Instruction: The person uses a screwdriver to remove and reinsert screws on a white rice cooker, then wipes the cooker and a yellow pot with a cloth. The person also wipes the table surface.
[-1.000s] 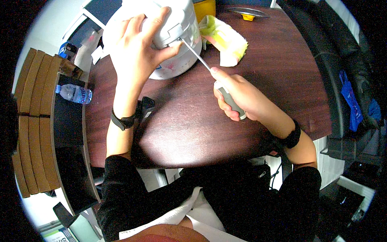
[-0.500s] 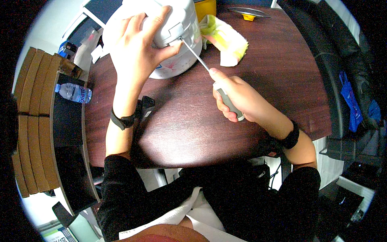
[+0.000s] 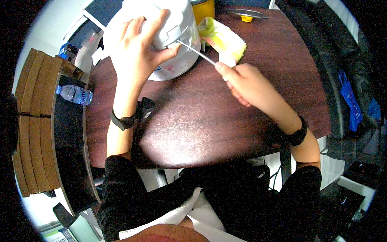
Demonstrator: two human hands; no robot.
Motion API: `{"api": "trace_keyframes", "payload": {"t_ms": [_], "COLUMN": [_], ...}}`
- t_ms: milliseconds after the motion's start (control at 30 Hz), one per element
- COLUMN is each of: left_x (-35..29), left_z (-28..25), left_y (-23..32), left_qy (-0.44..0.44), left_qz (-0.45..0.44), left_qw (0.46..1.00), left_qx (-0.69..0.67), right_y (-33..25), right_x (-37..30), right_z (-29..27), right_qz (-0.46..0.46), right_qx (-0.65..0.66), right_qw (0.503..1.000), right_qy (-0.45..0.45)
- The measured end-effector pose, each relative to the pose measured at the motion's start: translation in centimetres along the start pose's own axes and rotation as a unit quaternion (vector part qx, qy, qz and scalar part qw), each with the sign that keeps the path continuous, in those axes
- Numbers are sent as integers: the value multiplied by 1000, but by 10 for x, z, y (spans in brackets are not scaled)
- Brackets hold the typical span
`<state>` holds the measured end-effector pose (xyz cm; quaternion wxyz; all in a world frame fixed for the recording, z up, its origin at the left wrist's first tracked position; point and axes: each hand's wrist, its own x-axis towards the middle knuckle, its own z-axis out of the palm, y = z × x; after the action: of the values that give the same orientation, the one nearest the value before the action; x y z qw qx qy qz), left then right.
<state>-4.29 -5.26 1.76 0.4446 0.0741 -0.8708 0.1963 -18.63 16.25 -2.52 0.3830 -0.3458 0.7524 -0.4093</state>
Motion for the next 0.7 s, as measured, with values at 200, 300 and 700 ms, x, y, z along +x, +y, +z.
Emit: {"api": "trace_keyframes", "payload": {"t_ms": [200, 300, 700], "left_x": [-3, -2, -1], "left_z": [4, 3, 2], "left_y": [-2, -1, -3], "left_qy": [2, 4, 4], "left_qz": [8, 8, 6], "left_qw": [1000, 1000, 1000], "left_qx": [18, 24, 20], "right_y": [3, 4, -6], "right_x": [-7, -2, -3], "right_z": [25, 14, -10], "right_qz": [97, 72, -172], "right_qx": [276, 193, -245], "right_qw": [935, 967, 941], "right_qy": [-199, -150, 159]}}
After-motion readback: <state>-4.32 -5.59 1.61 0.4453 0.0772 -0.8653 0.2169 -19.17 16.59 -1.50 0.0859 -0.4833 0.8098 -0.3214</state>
